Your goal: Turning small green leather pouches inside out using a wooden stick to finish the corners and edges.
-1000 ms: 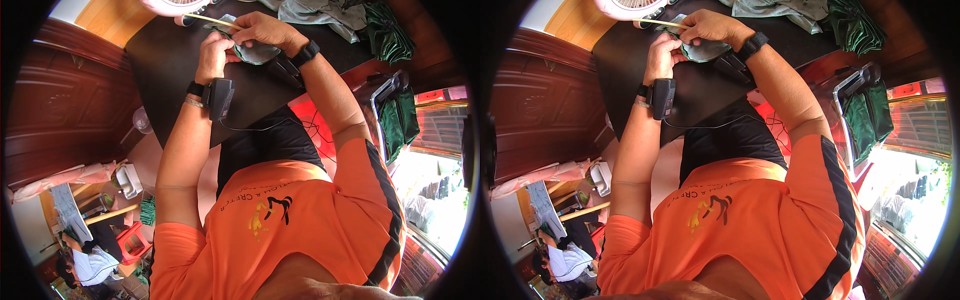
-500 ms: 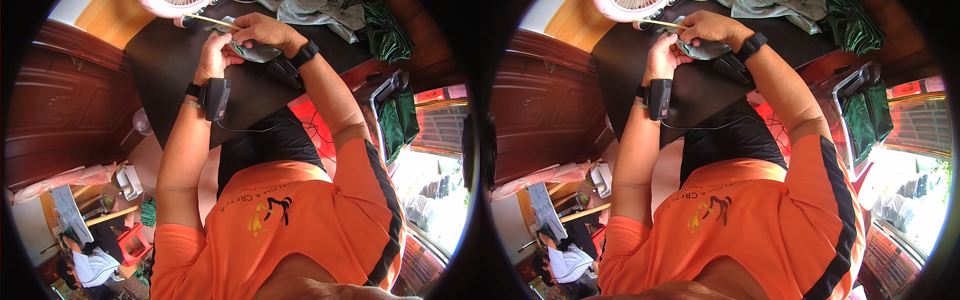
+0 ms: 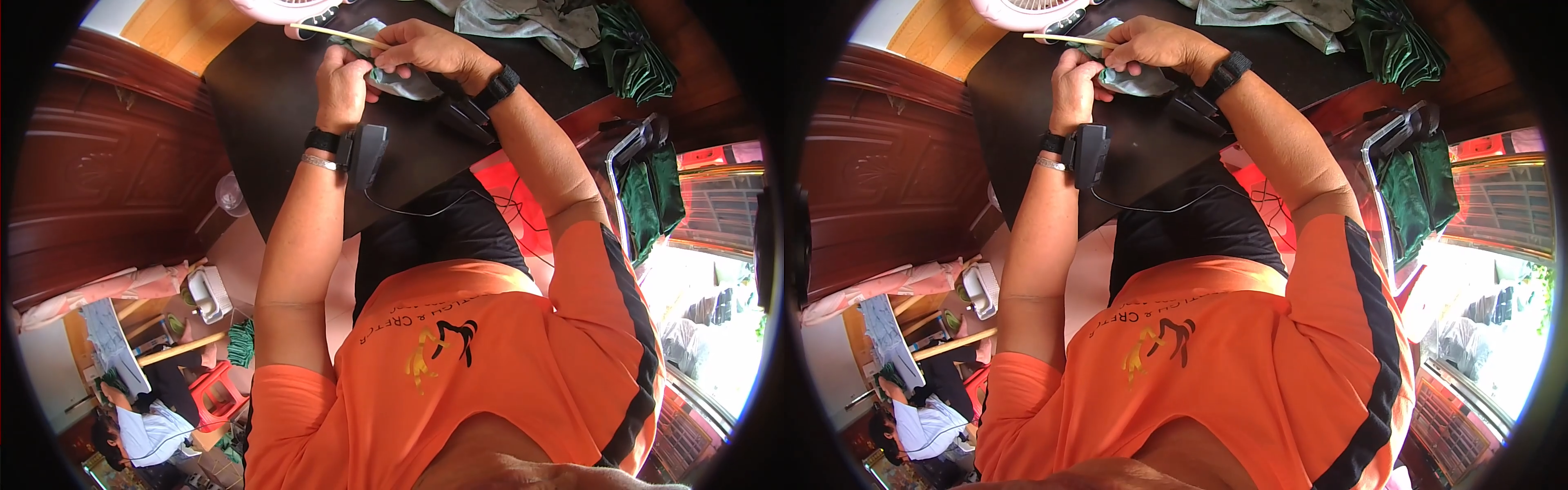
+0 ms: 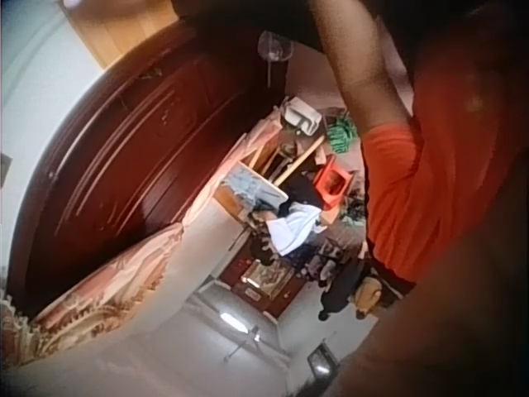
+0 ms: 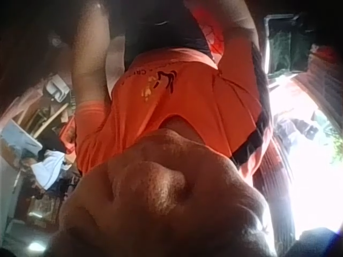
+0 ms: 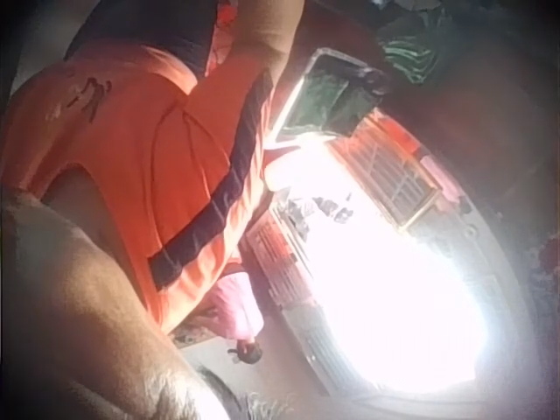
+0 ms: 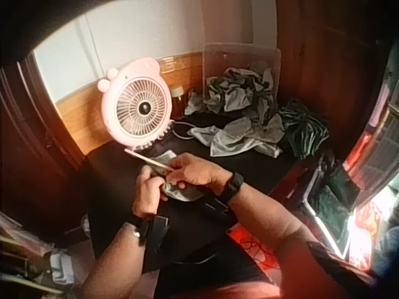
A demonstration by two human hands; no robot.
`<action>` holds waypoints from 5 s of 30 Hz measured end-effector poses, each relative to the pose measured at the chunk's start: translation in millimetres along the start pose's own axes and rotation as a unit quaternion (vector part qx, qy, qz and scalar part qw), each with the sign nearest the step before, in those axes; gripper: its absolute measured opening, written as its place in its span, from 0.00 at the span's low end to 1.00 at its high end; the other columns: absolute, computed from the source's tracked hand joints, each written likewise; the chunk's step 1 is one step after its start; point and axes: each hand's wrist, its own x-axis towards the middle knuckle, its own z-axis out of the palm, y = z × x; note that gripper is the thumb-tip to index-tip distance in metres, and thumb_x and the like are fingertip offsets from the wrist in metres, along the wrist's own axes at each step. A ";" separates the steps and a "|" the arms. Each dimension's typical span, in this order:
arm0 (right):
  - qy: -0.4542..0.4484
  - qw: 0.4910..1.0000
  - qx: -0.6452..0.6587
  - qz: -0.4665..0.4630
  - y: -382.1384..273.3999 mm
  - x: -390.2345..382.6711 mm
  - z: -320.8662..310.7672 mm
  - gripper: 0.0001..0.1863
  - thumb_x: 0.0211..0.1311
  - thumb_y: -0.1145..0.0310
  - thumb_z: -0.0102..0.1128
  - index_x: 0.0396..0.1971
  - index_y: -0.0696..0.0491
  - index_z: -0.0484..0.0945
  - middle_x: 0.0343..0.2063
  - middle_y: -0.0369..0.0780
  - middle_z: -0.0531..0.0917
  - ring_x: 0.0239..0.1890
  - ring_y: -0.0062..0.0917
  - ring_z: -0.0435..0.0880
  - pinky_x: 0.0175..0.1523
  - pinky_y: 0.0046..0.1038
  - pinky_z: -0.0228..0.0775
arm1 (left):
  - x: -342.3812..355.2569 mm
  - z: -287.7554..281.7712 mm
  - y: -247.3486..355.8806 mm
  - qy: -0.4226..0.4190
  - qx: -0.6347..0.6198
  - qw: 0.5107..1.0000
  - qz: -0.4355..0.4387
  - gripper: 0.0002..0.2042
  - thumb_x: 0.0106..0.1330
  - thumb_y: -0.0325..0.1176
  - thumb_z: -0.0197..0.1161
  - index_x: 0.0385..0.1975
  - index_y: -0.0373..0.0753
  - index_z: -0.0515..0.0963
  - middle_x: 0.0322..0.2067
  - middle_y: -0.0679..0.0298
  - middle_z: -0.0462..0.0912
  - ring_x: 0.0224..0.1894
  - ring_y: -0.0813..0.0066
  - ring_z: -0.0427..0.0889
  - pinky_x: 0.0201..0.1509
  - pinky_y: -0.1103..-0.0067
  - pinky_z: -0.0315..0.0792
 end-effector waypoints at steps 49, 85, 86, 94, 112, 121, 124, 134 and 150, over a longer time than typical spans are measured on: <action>0.106 0.982 -0.149 -0.050 -1.0 4.3 18.7 0.12 0.48 0.62 0.65 0.25 0.57 0.80 0.16 0.32 0.75 0.20 0.14 0.69 0.28 0.20 0.62 | -0.6 -3.8 1.2 0.113 -0.200 0.973 -0.026 0.02 0.55 0.21 0.53 0.26 0.34 0.73 0.26 0.64 0.74 0.29 0.76 0.74 0.35 0.81 0.70; 0.002 0.998 0.059 -0.001 -10.8 2.1 0.5 0.07 0.48 0.69 0.65 0.23 0.56 0.76 0.15 0.28 0.71 0.16 0.12 0.65 0.21 0.17 0.54 | 4.3 -14.6 12.9 -0.037 0.374 0.900 0.220 0.14 0.54 0.33 0.49 0.38 0.34 0.73 0.28 0.44 0.78 0.34 0.45 0.76 0.38 0.62 0.69; -0.003 0.999 0.038 0.009 -13.5 1.4 1.4 0.08 0.48 0.69 0.65 0.23 0.56 0.77 0.16 0.28 0.71 0.17 0.13 0.66 0.22 0.17 0.56 | 2.4 -13.4 12.8 0.004 0.375 0.902 0.213 0.13 0.54 0.33 0.49 0.38 0.34 0.73 0.28 0.44 0.77 0.34 0.45 0.76 0.38 0.62 0.69; 0.088 0.982 -0.122 -0.111 8.2 9.1 14.5 0.10 0.47 0.68 0.65 0.24 0.58 0.76 0.15 0.35 0.74 0.22 0.23 0.74 0.29 0.27 0.65 | 7.9 -3.9 -9.9 0.039 -0.095 0.989 0.110 0.13 0.54 0.22 0.46 0.38 0.30 0.75 0.32 0.67 0.76 0.34 0.80 0.72 0.42 0.83 0.67; 0.211 0.909 -0.339 -0.120 12.9 9.2 -7.2 0.08 0.46 0.69 0.62 0.20 0.58 0.75 0.15 0.46 0.75 0.19 0.37 0.73 0.26 0.34 0.63 | 6.0 -13.5 -1.5 -0.070 -0.316 0.943 -0.082 0.12 0.58 0.26 0.51 0.41 0.31 0.72 0.42 0.57 0.77 0.47 0.61 0.75 0.56 0.63 0.66; 0.194 0.931 -0.279 -0.135 3.5 7.3 -7.9 0.10 0.46 0.69 0.60 0.19 0.60 0.72 0.16 0.51 0.70 0.18 0.40 0.68 0.25 0.36 0.60 | 4.0 -6.9 6.9 -0.045 -0.246 0.968 -0.002 0.10 0.53 0.25 0.57 0.36 0.36 0.75 0.35 0.66 0.77 0.39 0.77 0.75 0.49 0.79 0.65; 0.187 0.931 -0.285 -0.130 6.8 9.3 -5.8 0.10 0.46 0.69 0.61 0.20 0.60 0.71 0.16 0.51 0.70 0.17 0.39 0.66 0.25 0.36 0.60 | 8.8 -12.1 1.4 -0.023 -0.272 0.962 -0.015 0.09 0.53 0.24 0.56 0.36 0.35 0.74 0.35 0.65 0.77 0.40 0.76 0.75 0.48 0.80 0.65; 0.220 0.926 -0.269 -0.151 -0.9 4.5 -0.8 0.11 0.45 0.69 0.61 0.20 0.60 0.71 0.16 0.51 0.69 0.17 0.39 0.65 0.25 0.35 0.60 | 10.5 -12.5 -1.9 0.005 -0.229 0.972 -0.044 0.12 0.58 0.23 0.50 0.42 0.30 0.71 0.39 0.59 0.76 0.44 0.68 0.75 0.53 0.74 0.67; 0.275 0.872 -0.346 -0.210 -11.0 -5.1 10.9 0.09 0.48 0.69 0.61 0.22 0.59 0.73 0.18 0.52 0.72 0.22 0.48 0.70 0.27 0.37 0.62 | -0.3 -4.3 3.3 0.014 -0.258 0.964 -0.055 0.10 0.54 0.22 0.46 0.34 0.25 0.71 0.35 0.56 0.76 0.40 0.66 0.74 0.52 0.73 0.67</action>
